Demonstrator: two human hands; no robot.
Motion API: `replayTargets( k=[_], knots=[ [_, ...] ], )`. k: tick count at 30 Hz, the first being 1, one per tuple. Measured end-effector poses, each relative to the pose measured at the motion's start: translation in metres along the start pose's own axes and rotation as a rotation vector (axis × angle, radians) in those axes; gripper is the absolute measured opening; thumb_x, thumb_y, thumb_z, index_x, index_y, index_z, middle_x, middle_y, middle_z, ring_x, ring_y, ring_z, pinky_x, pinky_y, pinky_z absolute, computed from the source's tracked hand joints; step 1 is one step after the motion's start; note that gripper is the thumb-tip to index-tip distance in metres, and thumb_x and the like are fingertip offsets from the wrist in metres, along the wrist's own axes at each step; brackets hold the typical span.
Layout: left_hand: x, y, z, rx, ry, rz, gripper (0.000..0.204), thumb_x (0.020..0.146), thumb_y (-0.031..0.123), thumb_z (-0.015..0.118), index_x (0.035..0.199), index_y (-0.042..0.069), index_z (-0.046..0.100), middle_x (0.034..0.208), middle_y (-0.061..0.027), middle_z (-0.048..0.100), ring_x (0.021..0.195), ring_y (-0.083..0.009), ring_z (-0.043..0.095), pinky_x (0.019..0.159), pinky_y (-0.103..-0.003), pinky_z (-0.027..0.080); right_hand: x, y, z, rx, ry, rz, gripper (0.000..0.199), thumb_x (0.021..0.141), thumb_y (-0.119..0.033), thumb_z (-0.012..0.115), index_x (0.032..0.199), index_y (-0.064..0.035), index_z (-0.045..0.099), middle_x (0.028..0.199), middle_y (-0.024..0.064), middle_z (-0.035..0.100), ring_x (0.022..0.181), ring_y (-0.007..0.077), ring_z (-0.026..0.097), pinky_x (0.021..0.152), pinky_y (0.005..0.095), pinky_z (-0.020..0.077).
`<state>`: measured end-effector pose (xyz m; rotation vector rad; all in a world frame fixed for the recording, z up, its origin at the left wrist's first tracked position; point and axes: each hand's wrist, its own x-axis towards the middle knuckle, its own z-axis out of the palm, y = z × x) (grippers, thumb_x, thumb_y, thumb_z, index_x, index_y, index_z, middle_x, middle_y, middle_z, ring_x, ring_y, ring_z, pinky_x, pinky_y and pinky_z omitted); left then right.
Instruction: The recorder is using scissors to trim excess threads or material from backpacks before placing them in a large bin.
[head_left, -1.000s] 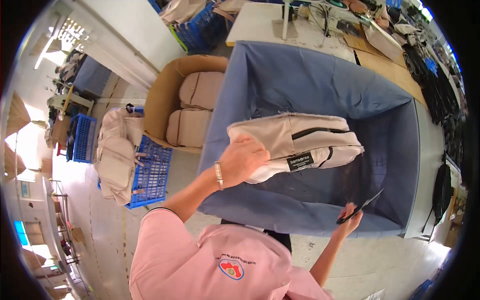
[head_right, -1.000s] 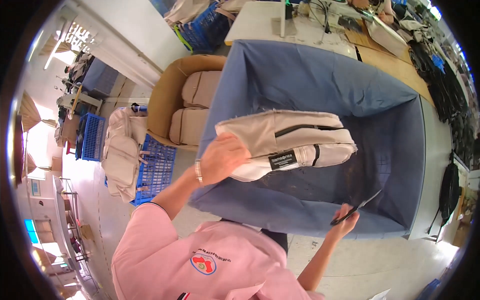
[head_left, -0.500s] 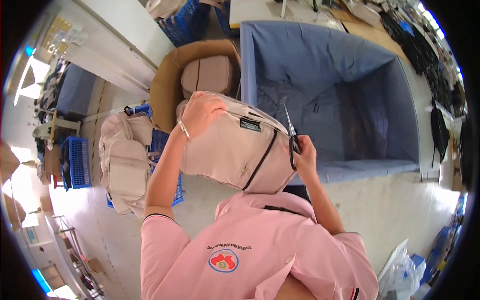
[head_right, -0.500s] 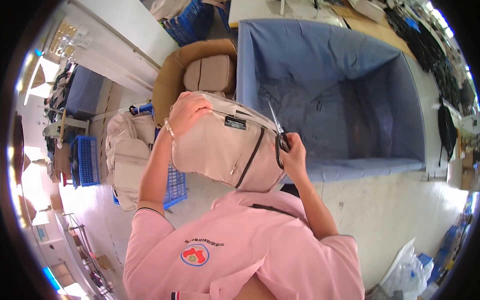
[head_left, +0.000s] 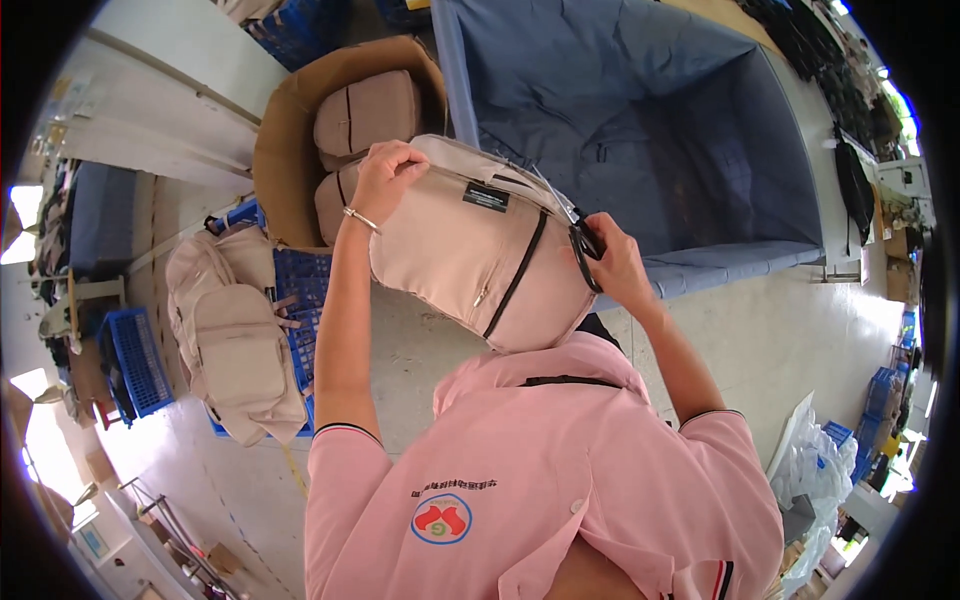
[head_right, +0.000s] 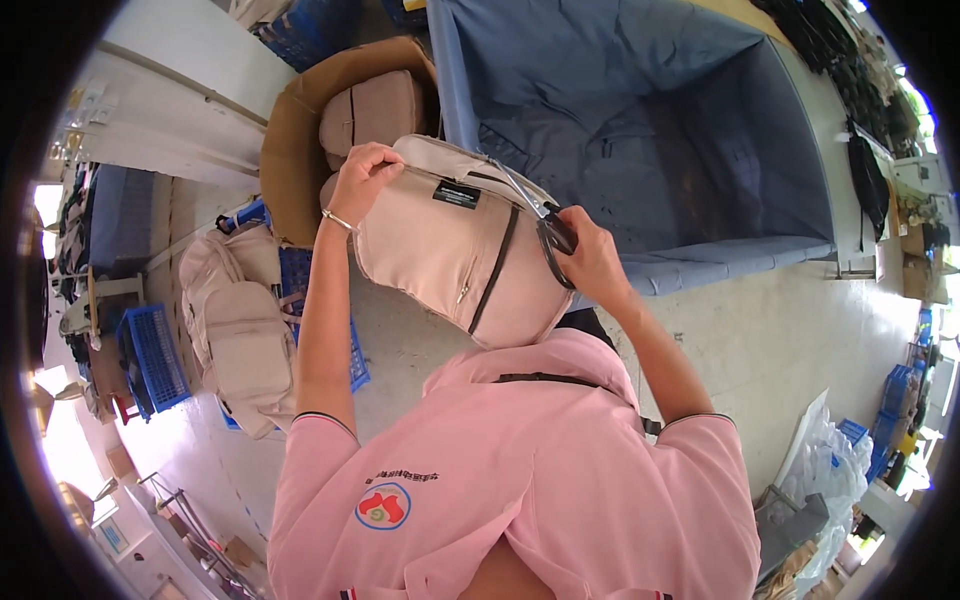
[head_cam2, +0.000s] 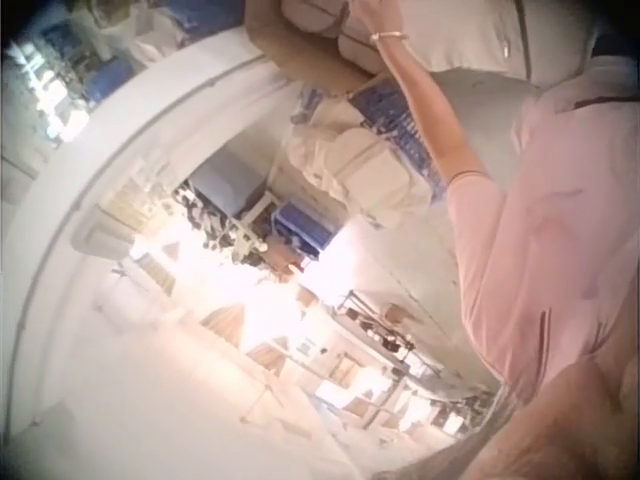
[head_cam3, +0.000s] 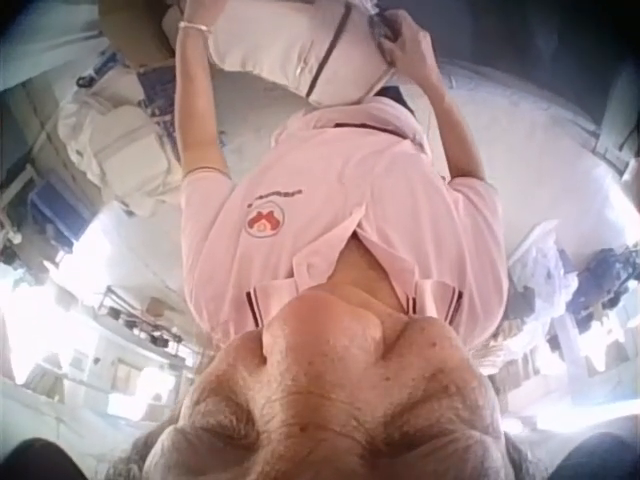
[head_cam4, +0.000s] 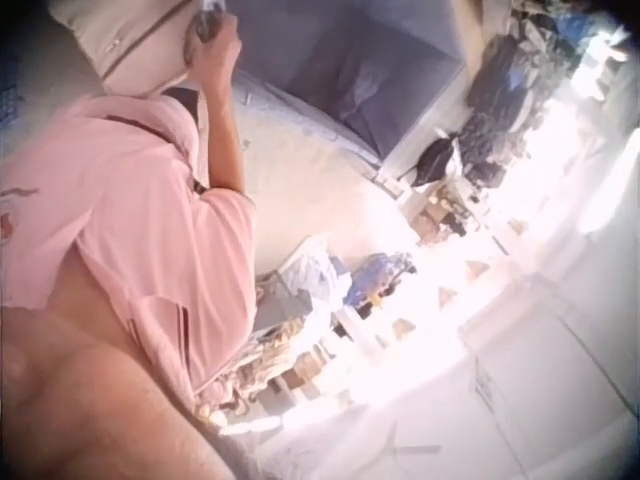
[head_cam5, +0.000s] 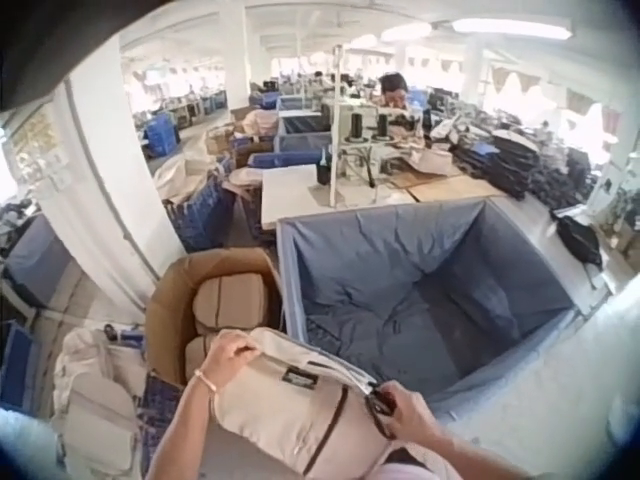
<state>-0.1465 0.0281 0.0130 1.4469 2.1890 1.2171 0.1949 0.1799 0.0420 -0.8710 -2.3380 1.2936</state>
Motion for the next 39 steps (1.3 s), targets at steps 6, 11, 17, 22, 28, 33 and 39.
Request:
replayTargets(
  k=[6,11,17,22,28,33,39],
  knots=[
    [0.007,0.021,0.001,-0.063,0.038,0.071,0.007,0.082,0.013,0.071,0.085,0.007,0.07,0.089,-0.0029,0.067,0.097,-0.0232,0.059,0.085,-0.034,0.048,0.023,-0.018,-0.029,-0.54,-0.114,-0.247,0.048,0.077,-0.036,0.079,0.098,0.0002,0.057,0.092,0.0156,0.062,0.091,0.038,0.061,0.073,0.044,0.0506],
    [0.014,0.037,0.004,-0.065,0.02,0.124,0.006,0.082,0.011,0.071,0.085,0.006,0.071,0.089,-0.0026,0.067,0.097,-0.0236,0.058,0.085,-0.034,0.048,0.039,-0.027,-0.033,-0.667,-0.19,-0.216,0.055,0.076,-0.045,0.077,0.098,0.0011,0.058,0.098,0.0157,0.06,0.1,0.0354,0.06,0.078,0.0466,0.0494],
    [0.013,0.055,0.005,-0.093,-0.006,0.105,0.005,0.081,0.008,0.072,0.085,0.005,0.071,0.09,-0.0028,0.067,0.099,-0.0229,0.056,0.086,-0.033,0.047,0.043,-0.035,-0.026,-0.624,-0.265,-0.2,0.059,0.075,-0.049,0.079,0.1,0.0005,0.057,0.096,0.0159,0.06,0.097,0.0352,0.061,0.076,0.0455,0.0478],
    [0.014,0.059,0.008,-0.098,-0.034,0.105,0.006,0.081,0.007,0.072,0.086,0.005,0.071,0.091,-0.0027,0.067,0.099,-0.0226,0.056,0.087,-0.033,0.047,0.035,-0.027,-0.022,-0.611,-0.274,-0.17,0.059,0.074,-0.048,0.08,0.096,0.0005,0.056,0.095,0.016,0.06,0.093,0.0357,0.063,0.074,0.0447,0.0488],
    [0.014,0.068,0.008,-0.106,-0.066,0.132,0.006,0.081,0.008,0.072,0.087,0.005,0.071,0.091,-0.0021,0.066,0.101,-0.0221,0.055,0.088,-0.033,0.047,0.028,-0.026,-0.029,-0.596,-0.123,-0.321,0.054,0.075,-0.045,0.08,0.091,-0.0011,0.054,0.091,0.0152,0.061,0.083,0.0369,0.064,0.072,0.0452,0.0494],
    [0.02,0.072,0.01,-0.117,-0.096,0.132,0.006,0.082,0.008,0.072,0.087,0.005,0.071,0.092,-0.0019,0.066,0.101,-0.0217,0.055,0.088,-0.033,0.047,0.022,-0.023,-0.02,-0.559,-0.151,-0.242,0.048,0.077,-0.04,0.079,0.09,-0.0019,0.053,0.085,0.0144,0.062,0.08,0.0358,0.065,0.069,0.0447,0.0502],
    [0.024,0.073,0.014,-0.192,-0.115,0.102,0.006,0.082,0.008,0.073,0.086,0.004,0.07,0.09,-0.0016,0.066,0.101,-0.021,0.055,0.088,-0.032,0.047,0.012,-0.001,-0.01,-0.573,-0.093,-0.252,0.042,0.078,-0.037,0.077,0.085,-0.0017,0.055,0.079,0.0142,0.064,0.073,0.0342,0.067,0.063,0.0427,0.0526]
  ],
)
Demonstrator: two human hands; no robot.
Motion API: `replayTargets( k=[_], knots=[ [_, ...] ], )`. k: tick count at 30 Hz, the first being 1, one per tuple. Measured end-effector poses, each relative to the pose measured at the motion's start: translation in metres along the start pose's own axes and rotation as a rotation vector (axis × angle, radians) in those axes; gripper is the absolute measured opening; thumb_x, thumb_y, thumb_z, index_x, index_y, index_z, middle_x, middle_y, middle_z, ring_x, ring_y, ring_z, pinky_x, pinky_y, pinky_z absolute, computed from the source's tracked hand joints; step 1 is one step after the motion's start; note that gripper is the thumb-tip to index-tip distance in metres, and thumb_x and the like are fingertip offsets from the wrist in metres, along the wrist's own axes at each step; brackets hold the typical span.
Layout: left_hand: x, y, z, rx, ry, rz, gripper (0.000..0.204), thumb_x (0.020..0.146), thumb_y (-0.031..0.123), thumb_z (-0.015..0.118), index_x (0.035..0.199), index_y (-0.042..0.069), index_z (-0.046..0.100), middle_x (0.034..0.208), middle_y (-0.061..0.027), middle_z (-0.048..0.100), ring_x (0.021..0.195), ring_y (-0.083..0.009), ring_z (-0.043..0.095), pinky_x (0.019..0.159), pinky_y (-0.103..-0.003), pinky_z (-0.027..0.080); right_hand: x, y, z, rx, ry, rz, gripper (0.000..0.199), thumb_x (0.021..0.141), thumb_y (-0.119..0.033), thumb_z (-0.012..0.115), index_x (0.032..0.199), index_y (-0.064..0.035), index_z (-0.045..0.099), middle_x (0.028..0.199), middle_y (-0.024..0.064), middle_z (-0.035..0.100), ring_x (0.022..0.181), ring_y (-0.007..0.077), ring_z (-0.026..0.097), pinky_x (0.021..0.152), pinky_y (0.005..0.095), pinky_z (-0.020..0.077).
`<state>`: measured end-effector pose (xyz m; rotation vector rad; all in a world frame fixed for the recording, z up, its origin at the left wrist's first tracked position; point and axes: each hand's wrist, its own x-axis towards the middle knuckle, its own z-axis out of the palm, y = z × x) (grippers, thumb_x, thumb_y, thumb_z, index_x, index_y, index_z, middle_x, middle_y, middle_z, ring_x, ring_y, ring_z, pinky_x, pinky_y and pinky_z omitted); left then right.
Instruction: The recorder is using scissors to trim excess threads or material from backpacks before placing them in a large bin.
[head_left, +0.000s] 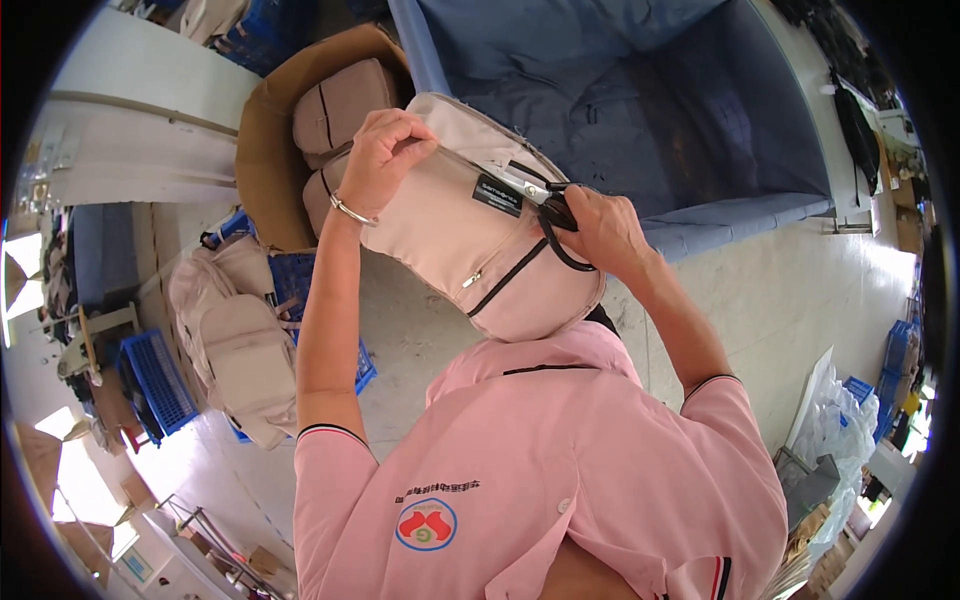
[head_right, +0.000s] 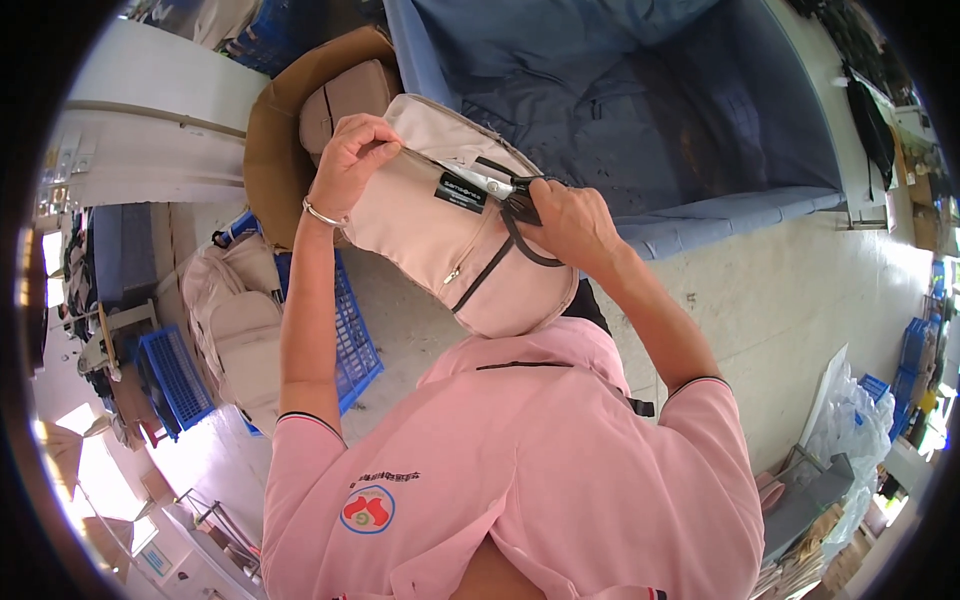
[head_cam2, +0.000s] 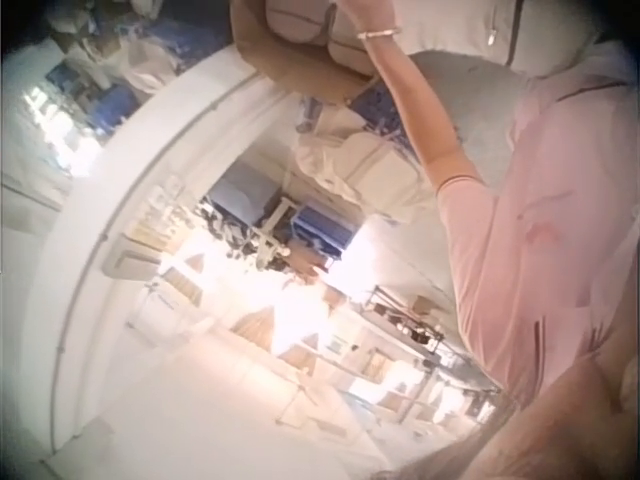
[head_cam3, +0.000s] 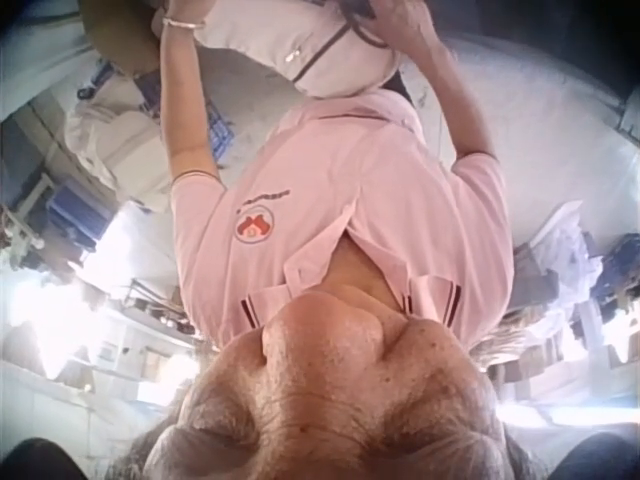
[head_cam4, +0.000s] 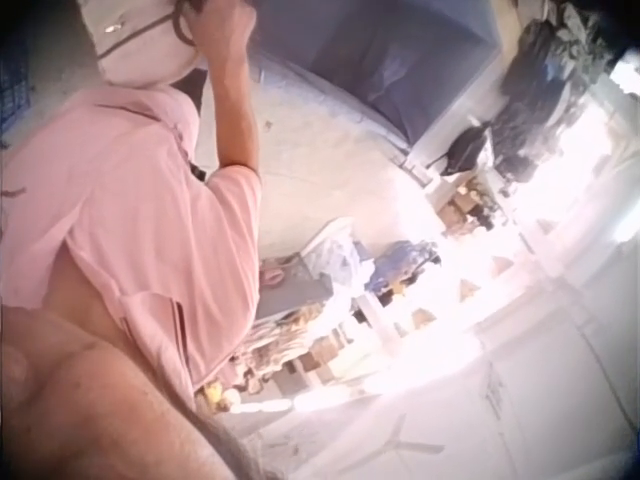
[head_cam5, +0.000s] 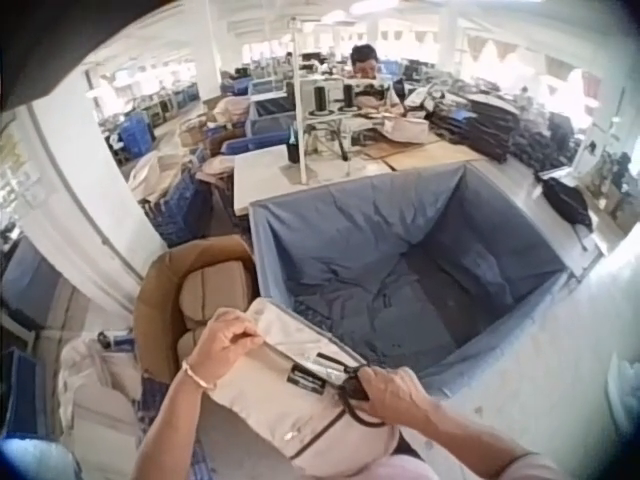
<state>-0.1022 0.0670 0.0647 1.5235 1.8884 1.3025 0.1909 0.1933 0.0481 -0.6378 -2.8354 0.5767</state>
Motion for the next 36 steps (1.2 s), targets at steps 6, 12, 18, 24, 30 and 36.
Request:
replayTargets(
  k=[6,12,18,24,30,36],
  knots=[
    [0.011,-0.007,0.01,0.096,-0.043,0.074,0.006,0.081,0.009,0.072,0.085,0.005,0.07,0.09,-0.002,0.066,0.1,-0.0219,0.056,0.086,-0.033,0.047,-0.003,0.009,0.005,0.177,0.052,0.148,0.046,0.077,-0.041,0.079,0.077,-0.0014,0.055,0.071,0.0156,0.062,0.065,0.0374,0.062,0.057,0.0433,0.048],
    [0.021,-0.027,0.023,0.189,0.072,0.134,0.005,0.082,0.01,0.072,0.085,0.007,0.07,0.091,-0.0018,0.067,0.101,-0.0233,0.058,0.09,-0.035,0.045,-0.018,0.026,0.004,0.333,-0.031,0.401,0.051,0.08,-0.048,0.076,0.076,-0.0011,0.056,0.067,0.0179,0.06,0.065,0.0398,0.06,0.057,0.0436,0.0456],
    [0.025,-0.037,0.026,0.163,0.041,0.105,0.007,0.082,0.013,0.072,0.086,0.007,0.071,0.092,-0.0018,0.068,0.099,-0.0234,0.058,0.091,-0.035,0.045,-0.005,0.019,-0.009,0.093,-0.025,0.187,0.051,0.08,-0.047,0.076,0.082,0.0008,0.058,0.076,0.0176,0.06,0.071,0.037,0.06,0.064,0.0419,0.0461],
    [0.03,-0.04,0.033,0.19,0.045,0.099,0.007,0.082,0.013,0.073,0.086,0.007,0.072,0.093,-0.0018,0.069,0.1,-0.0236,0.059,0.091,-0.037,0.045,0.034,0.036,0.023,0.129,-0.048,0.137,0.047,0.085,-0.046,0.07,0.08,-0.0001,0.059,0.072,0.013,0.064,0.069,0.0333,0.064,0.062,0.0424,0.048],
    [-0.044,-0.074,0.053,0.285,0.575,-0.165,0.037,0.078,0.013,0.075,0.114,0.008,0.066,0.121,-0.0141,0.062,0.117,-0.033,0.055,0.104,-0.042,0.041,0.015,0.072,0.041,0.995,-0.237,0.514,0.028,0.089,-0.029,0.07,0.09,-0.0009,0.064,0.069,-0.0007,0.056,0.061,0.0071,0.053,0.056,0.0237,0.0423],
    [-0.223,-0.084,0.155,0.02,0.934,-0.956,0.044,0.082,0.021,0.078,0.116,0.0,0.06,0.111,-0.0094,0.064,0.103,-0.0256,0.061,0.09,-0.037,0.05,-0.02,0.085,0.078,1.287,-0.138,0.472,0.021,0.087,-0.019,0.068,0.101,-0.0036,0.062,0.078,-0.005,0.056,0.065,0.0043,0.046,0.057,0.0202,0.0337]
  ],
)
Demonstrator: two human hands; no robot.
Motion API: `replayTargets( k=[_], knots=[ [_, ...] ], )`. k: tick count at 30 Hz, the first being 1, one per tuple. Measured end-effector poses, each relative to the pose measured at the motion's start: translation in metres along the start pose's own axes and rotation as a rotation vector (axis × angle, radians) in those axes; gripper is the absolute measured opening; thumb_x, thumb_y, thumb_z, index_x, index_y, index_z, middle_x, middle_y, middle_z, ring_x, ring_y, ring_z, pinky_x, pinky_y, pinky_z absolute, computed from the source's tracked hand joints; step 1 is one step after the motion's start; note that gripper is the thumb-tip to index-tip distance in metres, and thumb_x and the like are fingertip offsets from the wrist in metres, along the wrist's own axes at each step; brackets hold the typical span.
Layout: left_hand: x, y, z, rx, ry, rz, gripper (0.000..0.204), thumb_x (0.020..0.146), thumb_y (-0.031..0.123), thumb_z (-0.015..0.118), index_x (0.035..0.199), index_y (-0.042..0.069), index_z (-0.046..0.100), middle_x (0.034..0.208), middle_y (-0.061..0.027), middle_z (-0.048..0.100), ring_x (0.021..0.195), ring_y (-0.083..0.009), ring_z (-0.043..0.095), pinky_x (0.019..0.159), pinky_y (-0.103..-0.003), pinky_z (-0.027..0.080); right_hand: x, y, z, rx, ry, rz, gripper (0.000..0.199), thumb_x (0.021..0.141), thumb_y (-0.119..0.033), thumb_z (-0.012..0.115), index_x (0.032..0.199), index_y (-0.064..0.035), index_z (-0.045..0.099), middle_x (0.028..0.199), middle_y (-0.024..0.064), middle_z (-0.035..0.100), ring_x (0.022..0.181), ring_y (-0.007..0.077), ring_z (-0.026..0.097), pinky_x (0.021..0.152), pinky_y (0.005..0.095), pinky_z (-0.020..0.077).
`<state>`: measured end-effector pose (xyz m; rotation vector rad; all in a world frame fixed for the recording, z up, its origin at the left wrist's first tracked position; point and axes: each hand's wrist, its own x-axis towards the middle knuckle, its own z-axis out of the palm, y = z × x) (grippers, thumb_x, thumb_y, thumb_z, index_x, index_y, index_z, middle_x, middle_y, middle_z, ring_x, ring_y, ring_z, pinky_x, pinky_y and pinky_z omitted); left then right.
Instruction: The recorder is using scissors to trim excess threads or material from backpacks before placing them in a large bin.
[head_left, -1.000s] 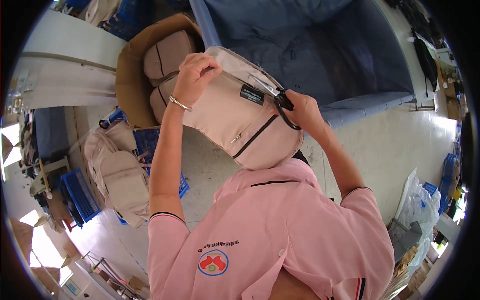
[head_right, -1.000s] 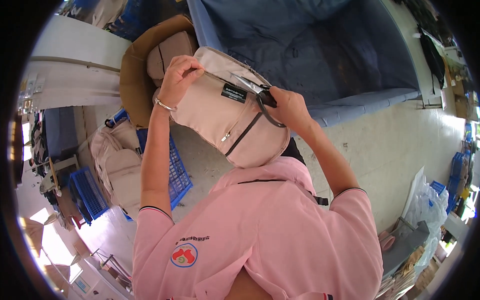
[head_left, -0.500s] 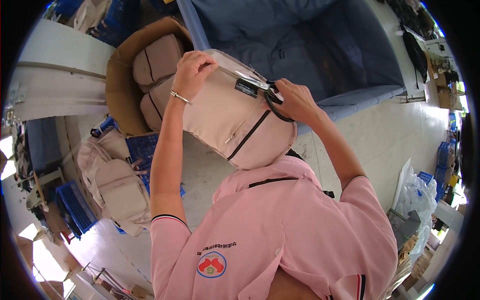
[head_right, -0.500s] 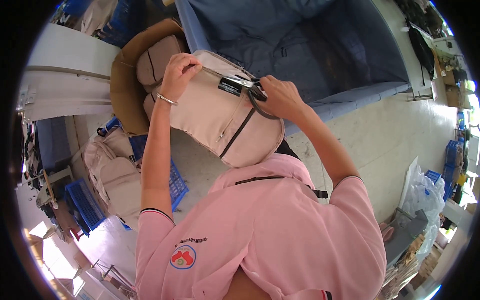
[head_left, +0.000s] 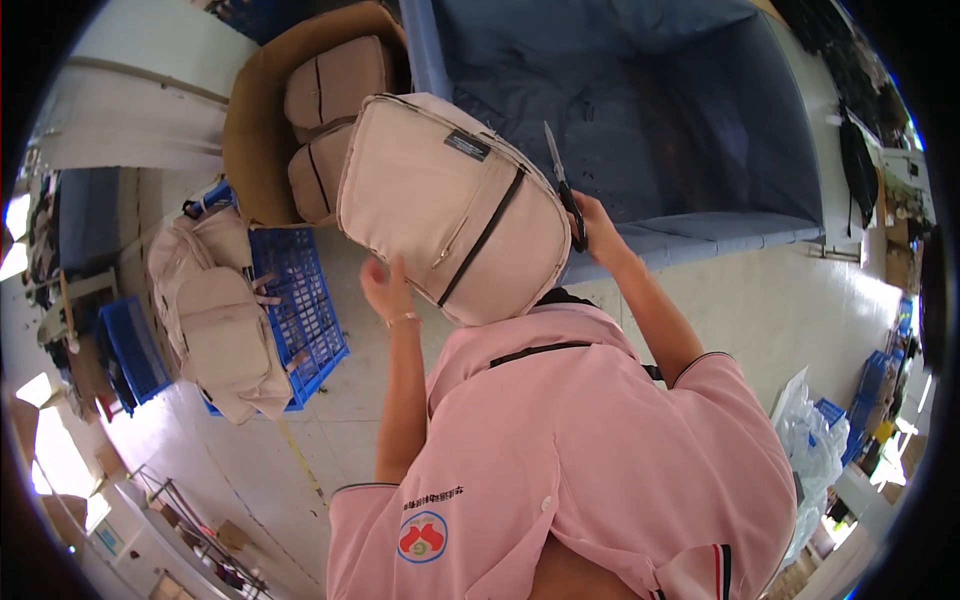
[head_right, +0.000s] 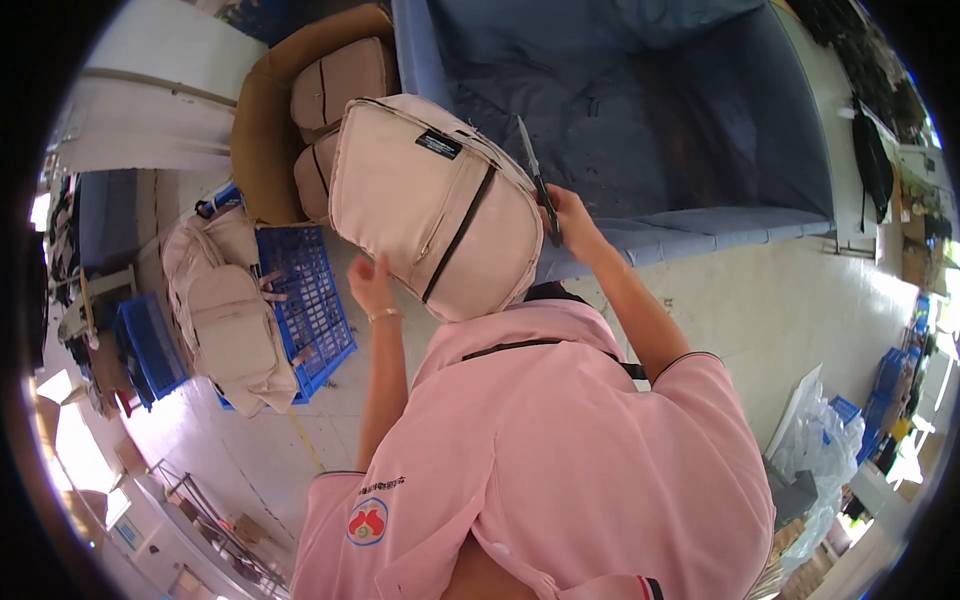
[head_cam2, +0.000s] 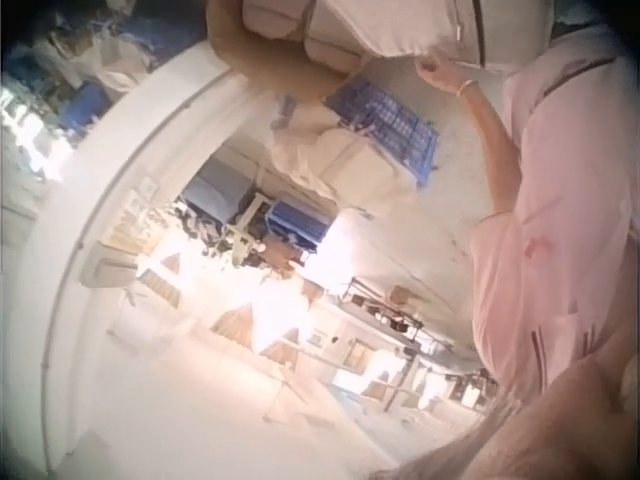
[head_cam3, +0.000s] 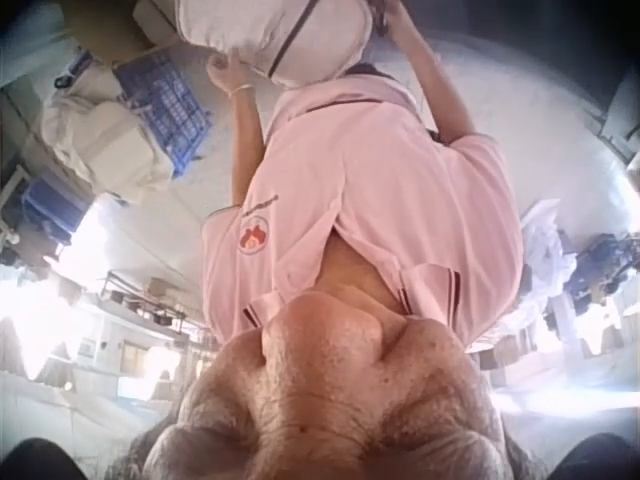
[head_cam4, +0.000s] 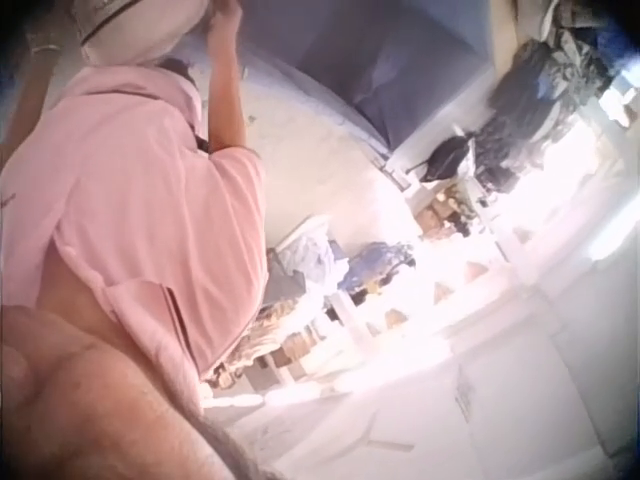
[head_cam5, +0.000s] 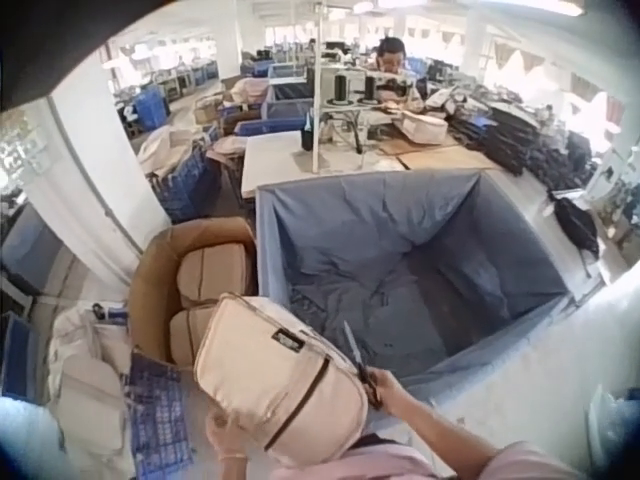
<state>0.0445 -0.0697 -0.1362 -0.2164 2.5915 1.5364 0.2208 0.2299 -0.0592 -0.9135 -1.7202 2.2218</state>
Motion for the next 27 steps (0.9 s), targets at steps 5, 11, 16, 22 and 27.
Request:
replayTargets(
  k=[5,11,16,22,27],
  knots=[
    [-0.075,-0.022,-0.011,-0.55,-0.167,-0.62,0.031,0.089,0.025,0.074,0.11,0.005,0.063,0.094,-0.0007,0.066,0.081,-0.0112,0.061,0.07,-0.026,0.05,-0.004,0.007,-0.004,0.095,0.01,0.011,0.022,0.091,-0.024,0.069,0.099,-0.0042,0.062,0.079,-0.004,0.058,0.067,0.0042,0.049,0.059,0.0208,0.0366],
    [-0.099,-0.026,0.003,-0.579,-0.064,-0.57,0.027,0.09,0.026,0.074,0.105,0.004,0.069,0.088,0.003,0.066,0.076,-0.0075,0.057,0.064,-0.022,0.045,0.004,-0.044,-0.001,0.097,0.064,-0.077,0.024,0.093,-0.026,0.07,0.097,-0.0039,0.061,0.084,0.0021,0.065,0.071,0.0085,0.06,0.068,0.0232,0.0485],
    [-0.104,-0.036,0.015,-0.896,-0.075,-0.634,0.022,0.092,0.019,0.071,0.104,0.001,0.069,0.09,-0.0018,0.068,0.079,-0.0111,0.062,0.072,-0.026,0.051,0.024,-0.058,0.021,-0.319,-0.085,-0.206,0.026,0.084,-0.018,0.079,0.09,-0.003,0.059,0.072,0.0014,0.062,0.064,0.0085,0.057,0.059,0.024,0.046],
    [-0.089,-0.008,0.021,-0.972,0.004,-0.541,0.011,0.091,0.009,0.069,0.098,0.001,0.067,0.086,-0.0041,0.067,0.075,-0.0129,0.064,0.065,-0.026,0.053,0.0,0.005,0.042,-0.113,-0.269,0.039,0.032,0.09,-0.026,0.074,0.1,-0.0001,0.059,0.088,0.01,0.066,0.074,0.0173,0.069,0.064,0.0289,0.0554],
    [-0.075,0.026,0.019,-0.895,0.083,-0.497,0.008,0.088,0.006,0.07,0.095,0.003,0.067,0.078,-0.0011,0.065,0.064,-0.0096,0.06,0.057,-0.023,0.049,0.001,0.004,0.03,-0.029,-0.172,0.18,0.034,0.09,-0.028,0.073,0.101,0.0009,0.058,0.09,0.0109,0.067,0.074,0.0213,0.07,0.063,0.0299,0.0562]
  ],
)
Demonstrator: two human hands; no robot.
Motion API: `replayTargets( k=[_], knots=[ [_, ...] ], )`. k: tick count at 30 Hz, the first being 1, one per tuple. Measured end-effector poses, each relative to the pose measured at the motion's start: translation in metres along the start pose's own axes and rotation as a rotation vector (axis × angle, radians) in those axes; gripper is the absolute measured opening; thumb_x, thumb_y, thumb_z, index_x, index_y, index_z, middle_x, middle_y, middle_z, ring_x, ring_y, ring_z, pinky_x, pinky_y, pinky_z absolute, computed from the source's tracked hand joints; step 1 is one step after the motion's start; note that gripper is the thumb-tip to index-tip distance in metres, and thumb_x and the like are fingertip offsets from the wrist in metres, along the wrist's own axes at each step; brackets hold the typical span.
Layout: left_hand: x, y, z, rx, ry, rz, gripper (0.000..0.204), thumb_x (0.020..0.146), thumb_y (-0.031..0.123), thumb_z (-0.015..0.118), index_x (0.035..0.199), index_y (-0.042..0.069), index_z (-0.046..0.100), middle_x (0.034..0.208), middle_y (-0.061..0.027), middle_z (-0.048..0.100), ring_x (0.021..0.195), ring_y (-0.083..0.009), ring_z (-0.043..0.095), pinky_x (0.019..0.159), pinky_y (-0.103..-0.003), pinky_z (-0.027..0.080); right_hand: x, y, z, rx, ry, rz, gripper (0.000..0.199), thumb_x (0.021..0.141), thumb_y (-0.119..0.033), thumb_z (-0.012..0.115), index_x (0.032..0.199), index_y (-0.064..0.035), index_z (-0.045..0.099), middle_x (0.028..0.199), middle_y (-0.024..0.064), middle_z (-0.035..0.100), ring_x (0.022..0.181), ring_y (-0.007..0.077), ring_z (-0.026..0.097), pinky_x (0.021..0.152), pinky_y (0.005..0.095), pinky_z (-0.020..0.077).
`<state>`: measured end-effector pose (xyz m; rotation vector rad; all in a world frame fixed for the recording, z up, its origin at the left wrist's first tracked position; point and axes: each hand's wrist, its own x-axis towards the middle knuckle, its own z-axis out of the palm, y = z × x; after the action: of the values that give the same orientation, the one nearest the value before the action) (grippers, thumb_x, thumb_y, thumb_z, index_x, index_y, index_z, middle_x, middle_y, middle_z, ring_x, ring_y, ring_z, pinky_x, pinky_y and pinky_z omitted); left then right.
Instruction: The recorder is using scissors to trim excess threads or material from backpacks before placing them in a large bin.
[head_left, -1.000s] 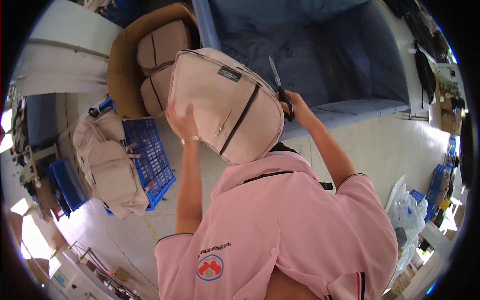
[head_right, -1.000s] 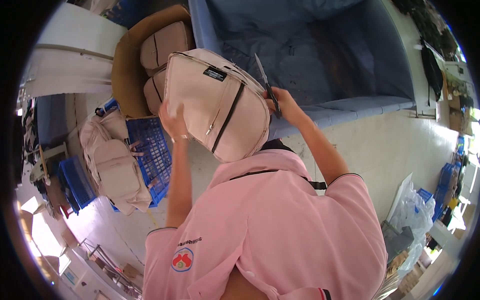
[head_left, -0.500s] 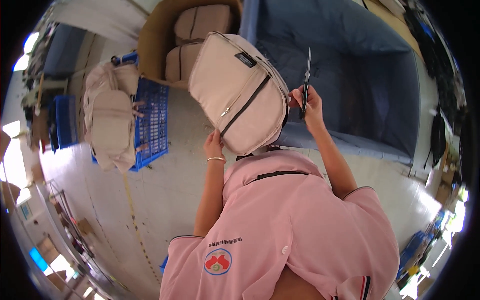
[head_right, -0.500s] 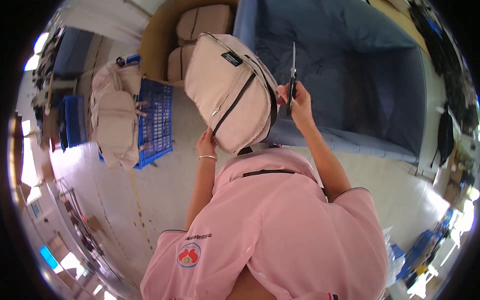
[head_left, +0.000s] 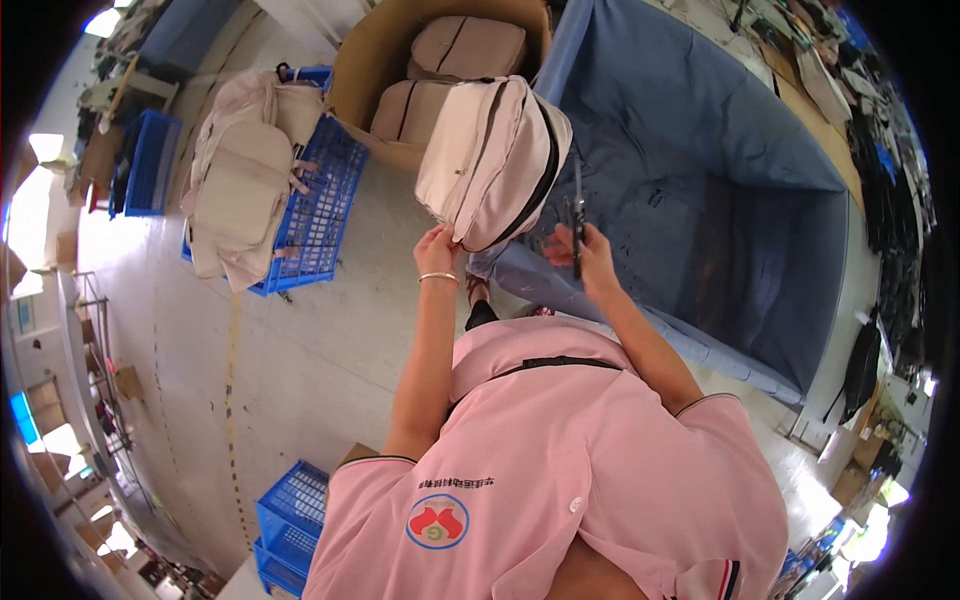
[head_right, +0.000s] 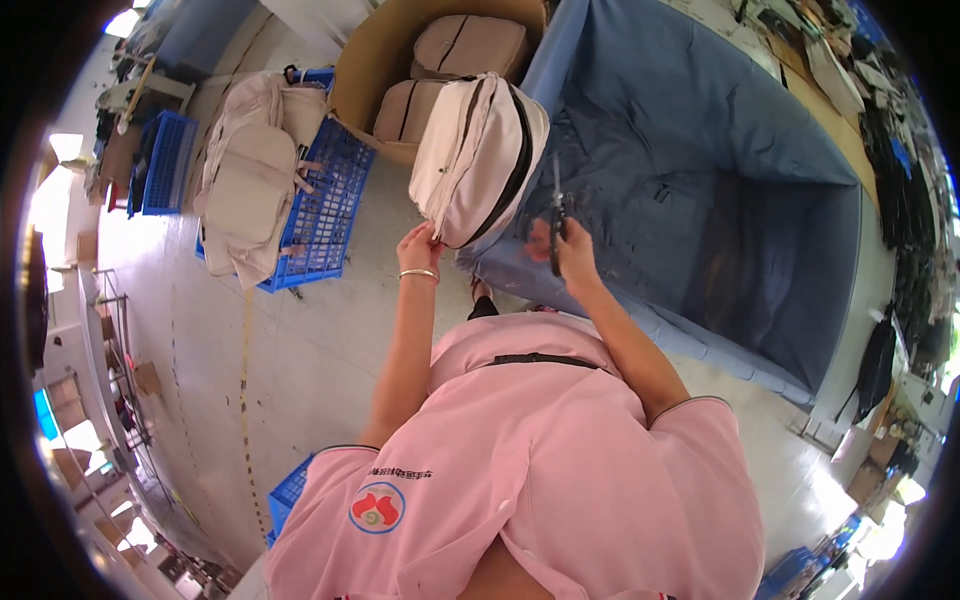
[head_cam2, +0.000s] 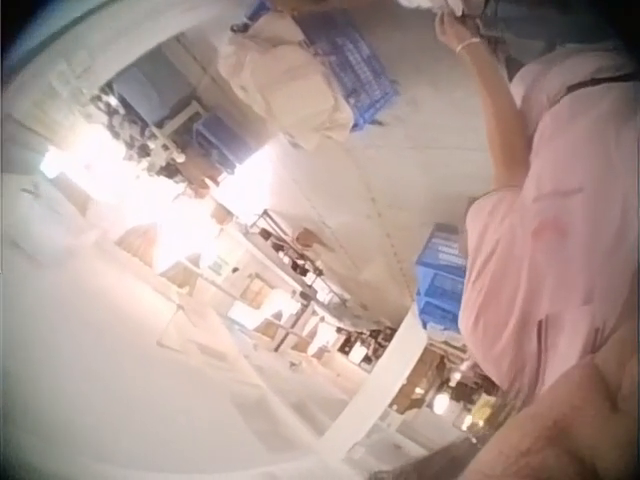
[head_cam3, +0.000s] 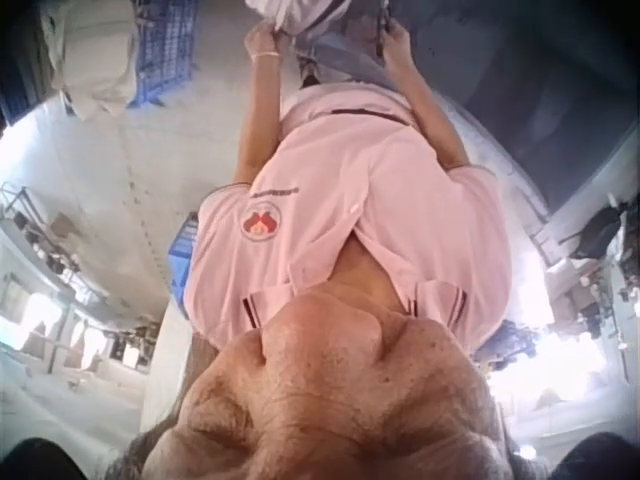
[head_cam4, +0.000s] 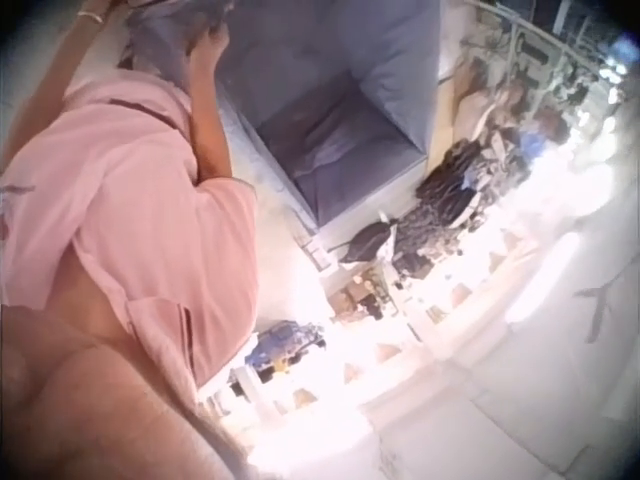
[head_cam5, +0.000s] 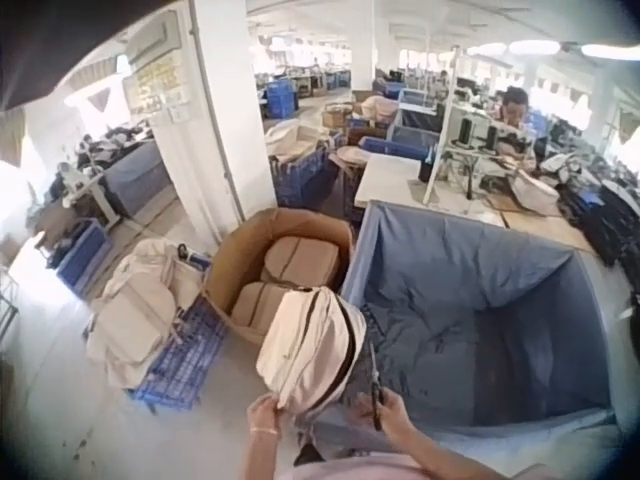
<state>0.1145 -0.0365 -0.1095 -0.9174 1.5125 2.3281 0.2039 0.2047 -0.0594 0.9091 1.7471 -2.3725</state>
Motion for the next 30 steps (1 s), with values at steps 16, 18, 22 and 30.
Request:
replayTargets(
  k=[16,18,22,30],
  knots=[
    [-0.035,0.218,0.049,1.064,-0.206,1.155,0.013,0.089,0.014,0.065,0.093,0.002,0.063,0.083,-0.0098,0.065,0.07,-0.0213,0.061,0.067,-0.032,0.049,-0.018,-0.029,-0.044,0.004,0.113,-0.098,0.033,0.092,-0.031,0.071,0.095,-0.0005,0.058,0.091,0.0106,0.067,0.073,0.0191,0.07,0.064,0.0292,0.0565],
    [-0.063,0.249,0.051,1.13,-0.252,1.176,0.009,0.089,0.01,0.063,0.093,0.002,0.062,0.085,-0.011,0.063,0.073,-0.0259,0.061,0.067,-0.034,0.049,-0.017,-0.03,-0.048,0.024,0.149,-0.129,0.035,0.09,-0.029,0.075,0.094,0.0006,0.057,0.089,0.0123,0.067,0.071,0.0194,0.07,0.062,0.0278,0.055],
    [-0.114,0.302,0.041,1.404,-0.453,1.313,0.005,0.086,0.005,0.062,0.09,0.004,0.059,0.083,-0.0114,0.058,0.08,-0.032,0.057,0.072,-0.038,0.047,-0.018,-0.05,-0.039,-0.008,0.169,-0.239,0.028,0.09,-0.024,0.073,0.093,0.0001,0.059,0.086,0.0095,0.068,0.072,0.0163,0.07,0.061,0.0275,0.0546],
    [-0.156,0.332,0.069,1.507,-0.688,1.358,0.005,0.088,0.005,0.06,0.092,0.001,0.058,0.086,-0.0107,0.057,0.083,-0.0269,0.057,0.077,-0.032,0.045,-0.014,-0.126,0.024,-0.11,0.097,-0.867,0.028,0.09,-0.016,0.072,0.109,0.0018,0.063,0.098,0.0053,0.07,0.087,0.0098,0.063,0.081,0.0234,0.0483]
  ],
)
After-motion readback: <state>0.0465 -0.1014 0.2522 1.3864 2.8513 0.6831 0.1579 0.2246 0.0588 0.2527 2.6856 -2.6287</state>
